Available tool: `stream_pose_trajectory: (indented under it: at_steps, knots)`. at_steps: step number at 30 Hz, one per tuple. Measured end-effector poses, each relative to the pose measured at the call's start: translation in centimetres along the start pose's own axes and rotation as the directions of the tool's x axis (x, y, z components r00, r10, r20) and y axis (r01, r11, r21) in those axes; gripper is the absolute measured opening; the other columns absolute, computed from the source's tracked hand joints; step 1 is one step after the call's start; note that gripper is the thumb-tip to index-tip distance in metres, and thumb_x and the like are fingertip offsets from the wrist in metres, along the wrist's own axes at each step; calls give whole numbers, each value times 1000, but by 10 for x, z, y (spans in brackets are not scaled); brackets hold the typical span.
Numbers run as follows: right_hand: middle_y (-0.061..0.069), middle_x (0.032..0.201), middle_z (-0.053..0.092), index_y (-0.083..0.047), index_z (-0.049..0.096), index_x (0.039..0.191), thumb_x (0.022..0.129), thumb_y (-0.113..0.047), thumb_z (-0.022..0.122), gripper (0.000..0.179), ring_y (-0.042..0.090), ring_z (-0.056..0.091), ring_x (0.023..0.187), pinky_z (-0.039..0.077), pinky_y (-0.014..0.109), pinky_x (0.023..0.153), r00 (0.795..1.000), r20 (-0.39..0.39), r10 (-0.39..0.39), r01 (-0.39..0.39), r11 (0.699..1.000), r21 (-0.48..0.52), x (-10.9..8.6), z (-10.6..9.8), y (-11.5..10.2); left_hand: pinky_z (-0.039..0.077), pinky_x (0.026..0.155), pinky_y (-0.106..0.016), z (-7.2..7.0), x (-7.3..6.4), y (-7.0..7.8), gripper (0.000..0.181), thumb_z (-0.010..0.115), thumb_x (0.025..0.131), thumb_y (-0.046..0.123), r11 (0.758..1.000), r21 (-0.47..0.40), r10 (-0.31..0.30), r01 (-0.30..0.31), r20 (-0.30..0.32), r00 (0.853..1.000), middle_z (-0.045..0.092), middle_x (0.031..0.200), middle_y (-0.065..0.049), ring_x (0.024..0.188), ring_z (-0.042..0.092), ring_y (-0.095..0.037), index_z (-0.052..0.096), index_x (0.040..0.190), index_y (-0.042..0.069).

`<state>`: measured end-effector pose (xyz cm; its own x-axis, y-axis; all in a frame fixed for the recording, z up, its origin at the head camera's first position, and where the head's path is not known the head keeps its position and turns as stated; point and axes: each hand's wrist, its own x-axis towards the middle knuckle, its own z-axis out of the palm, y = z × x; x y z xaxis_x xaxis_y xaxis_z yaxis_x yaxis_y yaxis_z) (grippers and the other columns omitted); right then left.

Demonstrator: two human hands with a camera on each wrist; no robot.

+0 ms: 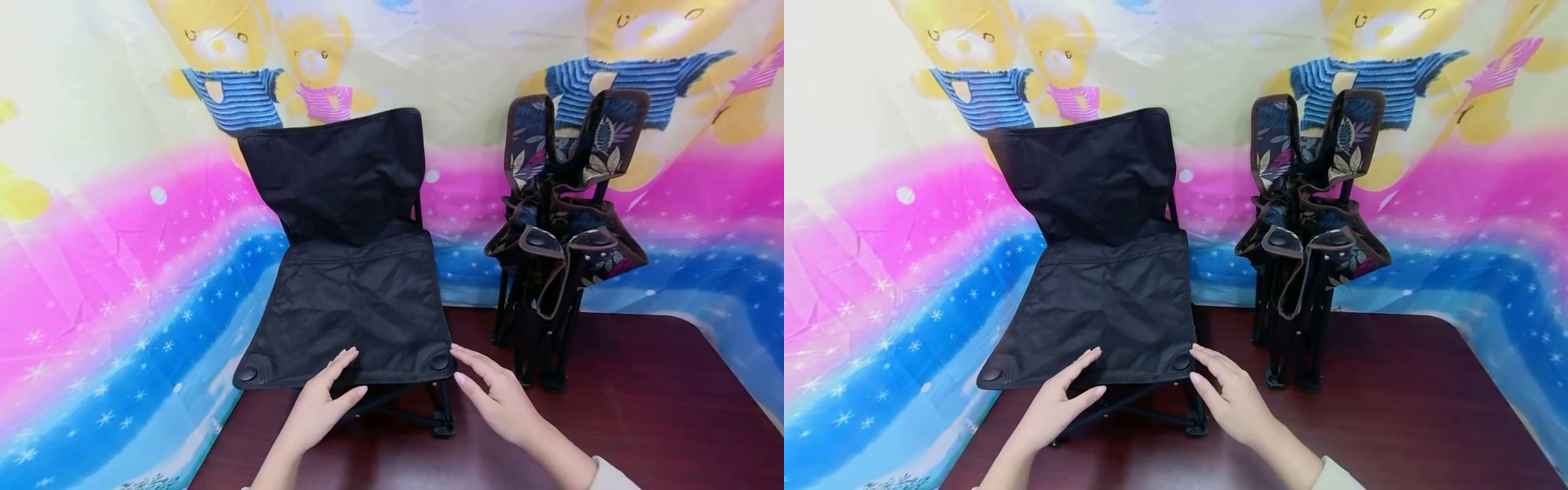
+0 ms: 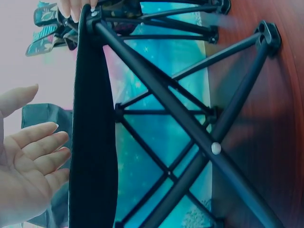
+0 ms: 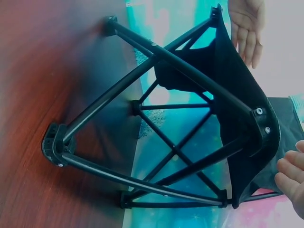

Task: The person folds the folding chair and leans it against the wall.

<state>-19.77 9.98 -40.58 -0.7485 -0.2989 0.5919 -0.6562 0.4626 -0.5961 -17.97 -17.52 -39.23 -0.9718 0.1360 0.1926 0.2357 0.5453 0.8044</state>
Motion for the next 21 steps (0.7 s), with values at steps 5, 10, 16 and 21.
stream_pose_trajectory:
  at_steps: [5, 10, 16, 21]
  knots:
    - [0, 119, 51, -9, 53, 118, 85, -14, 55, 34, 15, 46, 110, 36, 20, 88, 1000, 11, -16, 16, 1000, -13, 0, 2, -1, 25, 97, -43, -8, -3, -5, 55, 64, 77, 30, 998, 16, -67, 68, -28, 997, 37, 132, 5, 124, 25, -12, 45, 127, 16]
    - [0, 119, 52, -7, 55, 116, 84, -13, 56, 33, 17, 46, 110, 32, 14, 89, 1000, 9, -30, 30, 999, -25, 2, 2, 0, 25, 97, -43, -15, -7, -7, 56, 64, 77, 31, 994, 42, -97, 98, -33, 995, 36, 132, 3, 125, 25, -13, 45, 127, 16]
    - [2, 119, 52, -5, 56, 115, 83, -12, 58, 33, 18, 46, 110, 29, 13, 91, 998, 15, -62, 62, 997, -45, 3, 5, 2, 24, 97, -46, -25, -12, -12, 57, 63, 77, 31, 985, 92, -140, 145, -54, 989, 35, 134, 0, 125, 24, -17, 43, 128, 15]
    - [2, 119, 52, -5, 56, 114, 82, -12, 59, 32, 17, 45, 111, 27, 13, 92, 996, 19, -90, 91, 993, -72, 4, 7, 3, 22, 97, -47, -35, -16, -14, 58, 62, 79, 28, 978, 125, -162, 170, -71, 984, 33, 135, -4, 126, 21, -23, 40, 130, 13]
